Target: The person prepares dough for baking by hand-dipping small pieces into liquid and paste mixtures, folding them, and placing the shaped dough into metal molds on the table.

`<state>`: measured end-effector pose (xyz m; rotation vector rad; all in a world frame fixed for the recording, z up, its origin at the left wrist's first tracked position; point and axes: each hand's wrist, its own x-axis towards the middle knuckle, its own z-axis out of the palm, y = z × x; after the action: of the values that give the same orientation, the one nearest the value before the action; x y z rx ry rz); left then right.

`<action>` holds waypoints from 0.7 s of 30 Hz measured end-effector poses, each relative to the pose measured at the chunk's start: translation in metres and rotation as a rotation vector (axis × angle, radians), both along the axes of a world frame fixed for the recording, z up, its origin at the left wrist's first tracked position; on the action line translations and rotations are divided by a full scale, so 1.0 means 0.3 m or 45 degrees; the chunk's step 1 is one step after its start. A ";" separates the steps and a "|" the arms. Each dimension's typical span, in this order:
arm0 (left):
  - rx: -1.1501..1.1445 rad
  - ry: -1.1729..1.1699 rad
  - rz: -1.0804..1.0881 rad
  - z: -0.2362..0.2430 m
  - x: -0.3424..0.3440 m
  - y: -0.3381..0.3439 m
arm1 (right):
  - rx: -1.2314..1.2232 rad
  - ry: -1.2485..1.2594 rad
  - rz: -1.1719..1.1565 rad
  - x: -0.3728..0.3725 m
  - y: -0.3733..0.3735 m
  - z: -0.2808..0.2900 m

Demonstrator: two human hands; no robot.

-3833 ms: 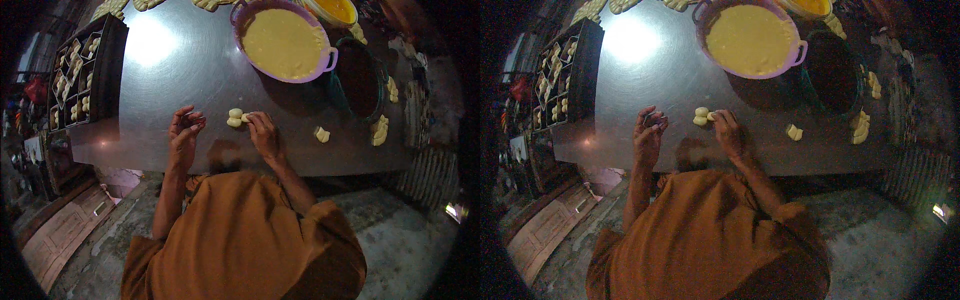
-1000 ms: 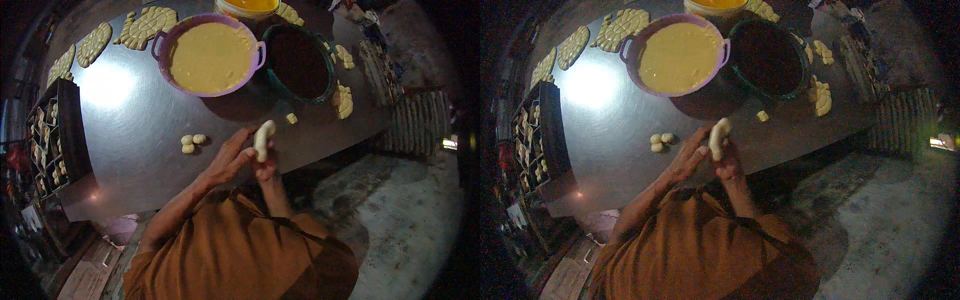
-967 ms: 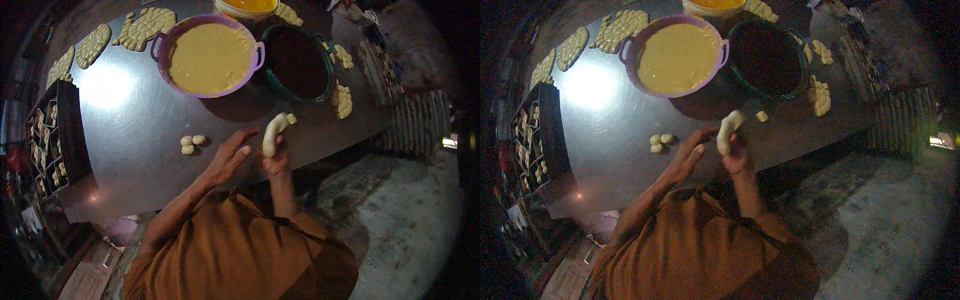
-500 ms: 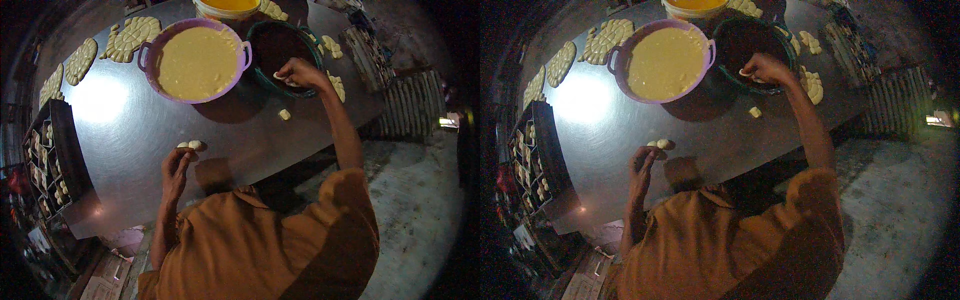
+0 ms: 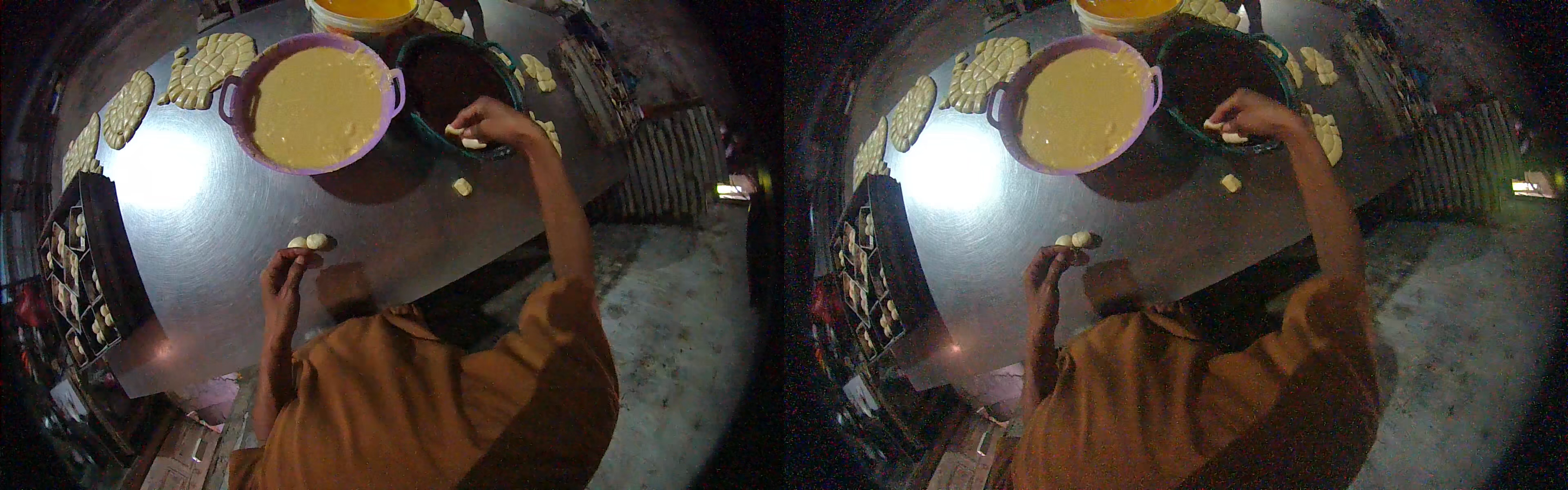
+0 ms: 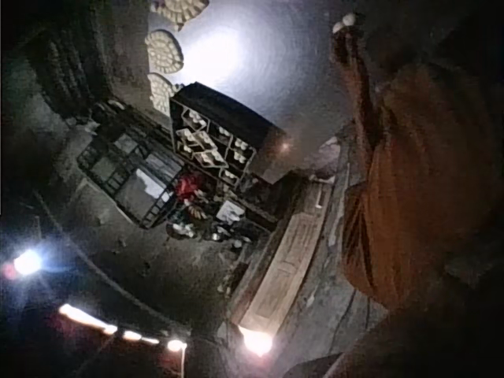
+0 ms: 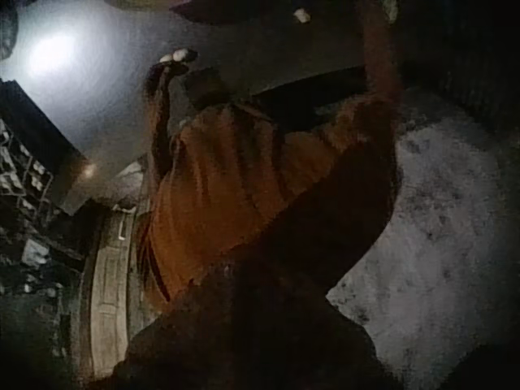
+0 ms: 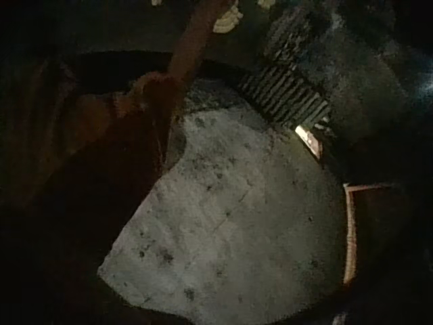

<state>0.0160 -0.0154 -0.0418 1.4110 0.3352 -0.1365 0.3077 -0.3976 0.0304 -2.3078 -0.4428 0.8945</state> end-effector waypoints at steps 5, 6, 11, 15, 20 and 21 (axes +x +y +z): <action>-0.079 0.095 -0.039 0.045 0.016 -0.055 | 0.289 -0.095 -0.425 -0.085 -0.060 -0.005; -0.125 0.081 -0.078 0.043 0.017 -0.071 | 0.218 -0.335 -0.262 -0.095 -0.071 -0.023; -0.239 0.086 -0.203 0.055 0.027 -0.120 | -0.270 -0.754 0.147 -0.148 -0.040 -0.032; -0.278 0.098 -0.158 0.050 0.021 -0.123 | -0.067 -0.370 0.077 -0.139 -0.032 0.051; -0.308 0.141 -0.278 0.044 0.033 -0.134 | 0.671 0.262 -0.342 -0.237 -0.007 0.084; -0.479 0.188 -0.298 0.056 0.045 -0.152 | 0.855 0.333 -0.371 -0.289 0.035 0.082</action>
<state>0.0296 -0.0609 -0.0251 1.0648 0.2493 -0.4734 0.2210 -0.3872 0.0550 -1.5681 -0.2340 0.7430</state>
